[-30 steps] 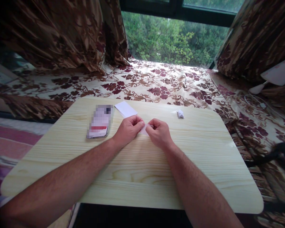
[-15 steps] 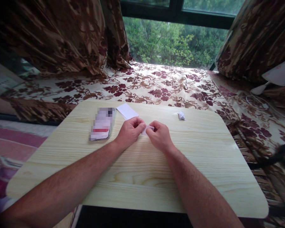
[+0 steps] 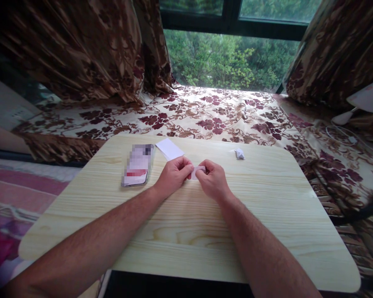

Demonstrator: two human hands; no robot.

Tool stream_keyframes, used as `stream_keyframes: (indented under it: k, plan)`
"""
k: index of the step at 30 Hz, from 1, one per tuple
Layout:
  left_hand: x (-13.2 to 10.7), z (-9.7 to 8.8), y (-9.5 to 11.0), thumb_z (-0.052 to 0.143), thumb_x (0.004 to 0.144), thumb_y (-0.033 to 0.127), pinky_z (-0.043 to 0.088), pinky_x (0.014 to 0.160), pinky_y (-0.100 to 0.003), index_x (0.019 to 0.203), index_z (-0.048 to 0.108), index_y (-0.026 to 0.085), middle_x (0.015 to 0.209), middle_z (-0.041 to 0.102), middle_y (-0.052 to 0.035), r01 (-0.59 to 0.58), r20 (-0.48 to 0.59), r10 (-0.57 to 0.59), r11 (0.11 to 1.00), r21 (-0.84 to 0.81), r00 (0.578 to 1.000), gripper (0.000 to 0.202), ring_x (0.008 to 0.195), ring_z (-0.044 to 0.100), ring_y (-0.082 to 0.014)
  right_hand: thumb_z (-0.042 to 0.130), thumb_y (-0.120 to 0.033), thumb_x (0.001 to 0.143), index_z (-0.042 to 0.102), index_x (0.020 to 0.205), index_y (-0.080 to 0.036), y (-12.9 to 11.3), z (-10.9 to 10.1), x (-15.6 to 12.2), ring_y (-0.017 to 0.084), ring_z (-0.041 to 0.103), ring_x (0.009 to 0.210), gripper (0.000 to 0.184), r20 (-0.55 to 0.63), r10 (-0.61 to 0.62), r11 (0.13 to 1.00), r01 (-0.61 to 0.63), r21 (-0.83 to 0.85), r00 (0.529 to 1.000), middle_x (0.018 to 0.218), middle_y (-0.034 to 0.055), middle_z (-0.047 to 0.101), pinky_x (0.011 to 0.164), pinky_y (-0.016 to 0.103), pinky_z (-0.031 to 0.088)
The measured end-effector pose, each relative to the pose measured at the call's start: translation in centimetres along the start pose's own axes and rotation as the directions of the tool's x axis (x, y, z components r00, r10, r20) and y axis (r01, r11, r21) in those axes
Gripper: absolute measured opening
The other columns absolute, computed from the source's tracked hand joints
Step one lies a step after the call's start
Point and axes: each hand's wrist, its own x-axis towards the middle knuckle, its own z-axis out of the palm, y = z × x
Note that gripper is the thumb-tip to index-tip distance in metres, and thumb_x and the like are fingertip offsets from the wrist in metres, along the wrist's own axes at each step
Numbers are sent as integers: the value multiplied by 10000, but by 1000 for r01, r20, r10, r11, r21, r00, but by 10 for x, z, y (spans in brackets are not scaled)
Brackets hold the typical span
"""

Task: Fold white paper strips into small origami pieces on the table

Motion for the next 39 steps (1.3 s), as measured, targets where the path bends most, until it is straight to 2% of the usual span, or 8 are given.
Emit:
stream_keyframes:
  k: [8,15,22,32,39]
  plan:
    - [1,0,-3,639,799,336,390,543,-227,725,618,159,617,577,22,-87,2,87,994,71,996,193,564,492,-99,570,-253,776,591,687,-173,-1,1,-1,109,443,526,122,9,-24,999,25,-26,1000,554,-34,527,494,237,308]
    - [1,1,-5,638,802,331,382,556,-230,724,615,157,613,567,22,-77,-26,78,996,54,997,191,575,488,-102,578,-267,780,590,681,-169,-1,3,-2,103,432,516,139,-2,-18,1000,18,0,1000,556,-35,517,483,239,301]
    - [1,0,-4,635,810,353,367,521,-223,735,603,159,584,556,26,-47,-49,48,999,17,998,210,538,472,-97,586,-251,747,587,692,-170,-2,2,0,114,479,545,98,19,19,988,-22,156,1000,606,-23,565,504,241,352]
    - [0,1,-2,664,788,354,370,515,-220,702,590,162,571,565,26,-48,-38,48,999,-4,998,224,519,481,-92,565,-255,772,558,650,-177,2,4,-1,100,436,514,145,-22,10,1000,-9,23,1000,560,-33,538,475,236,278]
    - [0,1,-2,670,790,350,348,490,-216,701,588,162,555,560,32,-27,-28,27,1000,-13,999,223,493,464,-83,555,-239,773,560,652,-176,1,3,-1,97,421,517,136,-11,-1,999,2,46,1000,571,-33,531,476,236,272]
